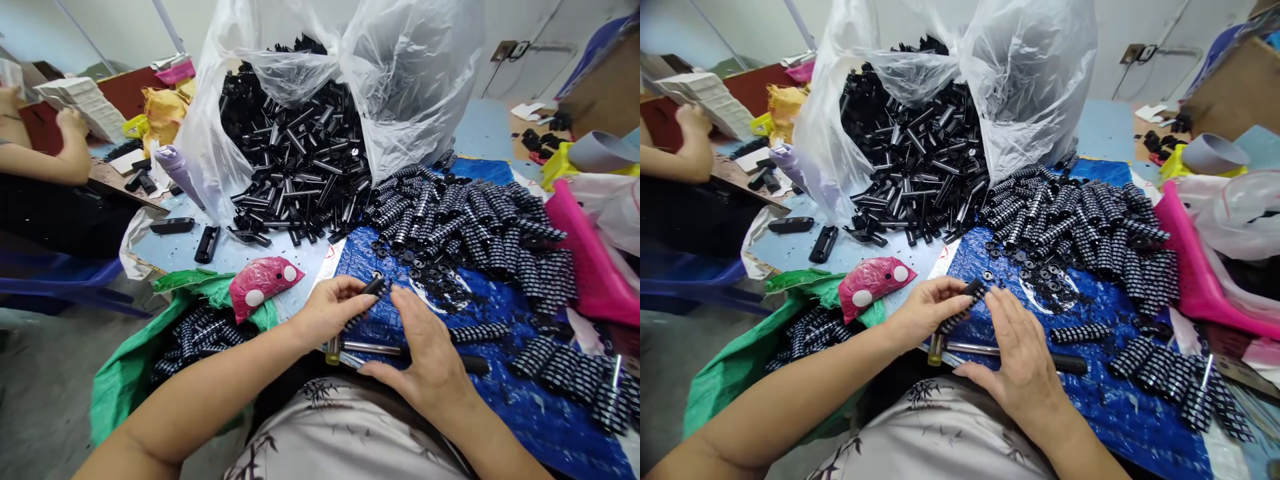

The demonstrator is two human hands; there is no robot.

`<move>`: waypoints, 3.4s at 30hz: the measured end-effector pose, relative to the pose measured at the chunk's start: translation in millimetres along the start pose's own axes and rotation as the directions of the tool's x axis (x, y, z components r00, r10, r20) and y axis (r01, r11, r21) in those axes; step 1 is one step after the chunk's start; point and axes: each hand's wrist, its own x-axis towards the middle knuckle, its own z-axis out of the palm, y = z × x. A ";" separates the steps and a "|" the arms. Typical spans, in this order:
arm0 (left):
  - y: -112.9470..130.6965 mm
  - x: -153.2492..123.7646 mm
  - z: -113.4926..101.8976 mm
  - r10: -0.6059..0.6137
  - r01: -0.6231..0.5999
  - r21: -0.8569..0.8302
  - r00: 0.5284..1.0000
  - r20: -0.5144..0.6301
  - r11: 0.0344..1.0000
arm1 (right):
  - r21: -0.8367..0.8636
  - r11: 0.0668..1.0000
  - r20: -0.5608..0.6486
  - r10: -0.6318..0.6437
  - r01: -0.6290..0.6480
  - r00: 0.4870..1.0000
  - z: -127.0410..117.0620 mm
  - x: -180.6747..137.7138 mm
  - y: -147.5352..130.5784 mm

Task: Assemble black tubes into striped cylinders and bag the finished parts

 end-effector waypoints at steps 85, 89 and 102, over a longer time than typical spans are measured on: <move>67.4 91.0 -138.6 0.084 0.381 0.884 0.906 -0.416 0.270 | 0.817 -0.285 0.512 0.757 -0.501 0.406 -24.4 25.3 38.7; 67.2 82.9 -143.0 0.026 0.422 0.813 0.882 -0.471 0.401 | 0.780 -0.345 0.586 0.695 -0.522 0.417 -12.5 24.9 24.3; 72.5 62.1 -116.8 0.153 0.070 0.335 0.789 -0.595 0.940 | 0.778 -0.287 0.570 0.698 -0.559 0.434 -1.9 37.9 8.8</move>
